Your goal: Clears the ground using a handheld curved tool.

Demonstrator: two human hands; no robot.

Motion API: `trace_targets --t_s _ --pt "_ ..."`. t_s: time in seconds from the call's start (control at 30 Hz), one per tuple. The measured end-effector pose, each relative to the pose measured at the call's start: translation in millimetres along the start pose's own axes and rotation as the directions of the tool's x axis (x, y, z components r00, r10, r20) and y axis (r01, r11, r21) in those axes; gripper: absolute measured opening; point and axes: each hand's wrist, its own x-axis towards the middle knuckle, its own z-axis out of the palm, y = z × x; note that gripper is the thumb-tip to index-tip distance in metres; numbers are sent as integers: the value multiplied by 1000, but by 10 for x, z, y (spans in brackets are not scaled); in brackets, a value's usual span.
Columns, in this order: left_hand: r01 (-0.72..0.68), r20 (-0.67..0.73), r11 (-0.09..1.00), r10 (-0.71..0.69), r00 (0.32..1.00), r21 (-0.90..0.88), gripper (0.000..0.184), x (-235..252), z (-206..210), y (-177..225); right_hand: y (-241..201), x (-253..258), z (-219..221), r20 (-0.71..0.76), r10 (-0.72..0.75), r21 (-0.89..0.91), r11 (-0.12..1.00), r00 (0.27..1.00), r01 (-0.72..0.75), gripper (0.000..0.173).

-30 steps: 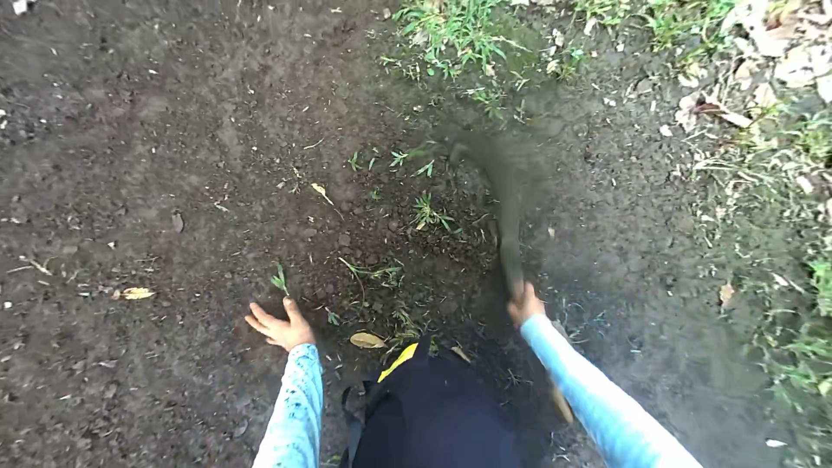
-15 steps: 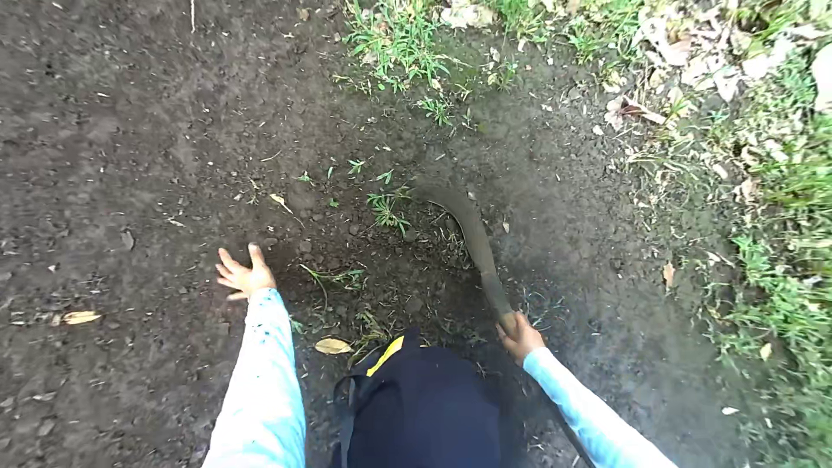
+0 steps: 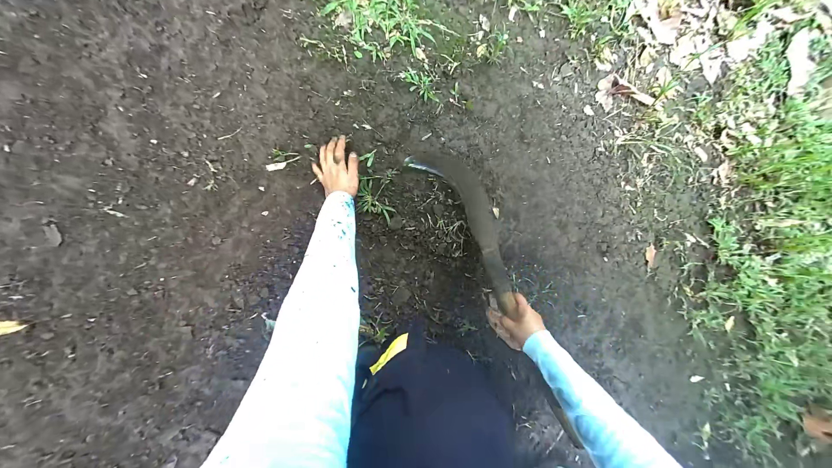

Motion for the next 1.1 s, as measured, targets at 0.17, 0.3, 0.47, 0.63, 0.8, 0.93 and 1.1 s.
trace_targets --t_s 0.17,0.3,0.47,0.63,0.8,0.93,1.1 --pt "-392 299 915 350 888 92 46 -672 161 230 -694 329 -274 -155 24 456 889 988 50 65" --pt "-492 438 870 424 793 49 33 -1879 66 -189 -683 449 73 -44 -33 83 996 999 36 75" --pt "120 -223 983 -87 971 137 50 -2628 -881 -742 -2 24 193 53 -9 -53 999 999 12 74" --pt "703 -494 707 -640 589 -80 83 -3154 -882 -1235 -994 395 -185 -80 -77 379 920 994 102 63" --pt "422 -296 904 -385 874 71 97 -3327 -111 -825 -1172 600 326 79 -190 -100 975 979 197 78" --pt "280 -256 943 -230 939 179 98 -2956 -83 -884 -788 176 310 199 -187 -299 923 962 242 73" --pt "430 -479 892 -318 818 142 108 -2538 -408 -1235 -1779 446 201 54 -252 163 957 966 240 68"
